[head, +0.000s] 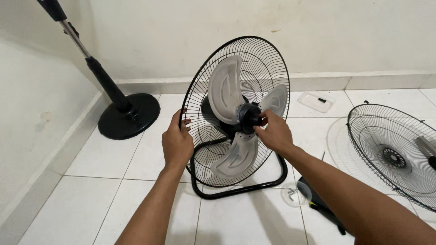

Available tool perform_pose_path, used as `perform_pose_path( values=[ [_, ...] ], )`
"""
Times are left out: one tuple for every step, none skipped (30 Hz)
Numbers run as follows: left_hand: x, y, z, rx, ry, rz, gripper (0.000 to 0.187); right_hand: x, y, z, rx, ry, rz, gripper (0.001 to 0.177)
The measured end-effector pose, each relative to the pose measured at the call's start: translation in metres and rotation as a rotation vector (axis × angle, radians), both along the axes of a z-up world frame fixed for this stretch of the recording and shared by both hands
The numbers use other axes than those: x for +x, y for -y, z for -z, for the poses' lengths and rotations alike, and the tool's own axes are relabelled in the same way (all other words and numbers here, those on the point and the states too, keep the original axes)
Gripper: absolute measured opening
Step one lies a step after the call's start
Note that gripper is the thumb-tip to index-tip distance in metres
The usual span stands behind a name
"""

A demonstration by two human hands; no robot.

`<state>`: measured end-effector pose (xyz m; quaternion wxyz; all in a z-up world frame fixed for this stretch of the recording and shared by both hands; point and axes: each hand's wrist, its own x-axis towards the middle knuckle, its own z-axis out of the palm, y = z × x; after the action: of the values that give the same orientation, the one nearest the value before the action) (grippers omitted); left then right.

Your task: The person reassembles a standing electric fan by attaching the fan blades to the motor hub, securing the blade nut, and then fitting and fastening the front protective grille. The fan is placed on a tiled floor with other fan parts nearby.

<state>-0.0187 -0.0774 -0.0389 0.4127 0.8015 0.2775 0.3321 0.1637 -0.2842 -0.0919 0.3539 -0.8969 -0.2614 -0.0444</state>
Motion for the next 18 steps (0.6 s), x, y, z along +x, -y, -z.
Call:
perform_pose_path(
  values=[
    [-0.001,-0.001,-0.001,0.003,-0.011,0.0,0.039,0.001,-0.002,-0.001,-0.013,-0.011,0.016,0.043],
    [-0.001,-0.001,-0.001,0.003,-0.021,0.005,0.039,0.002,-0.001,-0.001,-0.028,-0.021,0.036,0.043],
    [-0.001,0.0,0.0,0.004,-0.032,0.01,0.04,0.002,0.001,-0.001,0.002,-0.022,0.009,0.043],
    [-0.001,-0.001,-0.001,0.0,-0.034,0.005,0.04,0.001,0.001,0.0,0.039,-0.022,-0.021,0.043],
    [-0.001,-0.001,-0.002,-0.003,-0.037,0.0,0.04,0.0,0.001,0.0,0.075,-0.021,-0.051,0.043],
    [-0.002,0.0,-0.001,-0.009,-0.041,-0.004,0.04,-0.001,0.001,0.0,0.074,-0.023,-0.065,0.044],
    [-0.002,-0.001,-0.001,-0.005,-0.036,-0.001,0.04,-0.002,0.001,0.0,0.074,-0.025,-0.079,0.044],
    [-0.003,-0.002,-0.001,-0.004,-0.032,0.003,0.04,-0.002,0.002,0.0,0.07,-0.027,-0.091,0.044],
    [-0.003,-0.003,-0.001,-0.003,-0.027,0.008,0.039,-0.003,0.001,-0.001,0.06,-0.011,-0.092,0.044],
    [-0.003,-0.003,0.0,-0.006,-0.027,0.009,0.04,-0.003,0.002,0.0,0.049,0.004,-0.092,0.044],
    [-0.003,-0.003,0.001,-0.009,-0.027,0.01,0.04,-0.004,0.003,0.001,0.037,0.019,-0.093,0.044],
    [-0.002,-0.003,0.001,-0.01,-0.023,0.01,0.04,-0.001,0.002,0.002,-0.027,-0.013,-0.049,0.043],
    [-0.001,-0.003,0.001,0.0,-0.019,0.01,0.04,0.002,0.0,0.003,-0.091,-0.045,-0.005,0.044],
    [-0.002,-0.003,0.002,0.009,-0.018,0.009,0.04,0.004,-0.002,0.005,-0.155,-0.078,0.039,0.047],
    [-0.002,-0.004,0.002,0.019,-0.016,0.007,0.039,0.008,-0.006,0.007,-0.156,-0.15,0.049,0.05],
    [-0.002,-0.004,0.002,0.024,-0.028,0.002,0.039,0.013,-0.008,0.009,-0.157,-0.222,0.06,0.057],
    [-0.002,-0.004,0.002,0.03,-0.039,-0.002,0.039,0.017,-0.01,0.013,-0.159,-0.294,0.07,0.069],
    [-0.001,-0.004,0.002,0.035,-0.048,-0.006,0.038,0.022,-0.011,0.017,-0.024,-0.43,0.049,0.07]
  ],
)
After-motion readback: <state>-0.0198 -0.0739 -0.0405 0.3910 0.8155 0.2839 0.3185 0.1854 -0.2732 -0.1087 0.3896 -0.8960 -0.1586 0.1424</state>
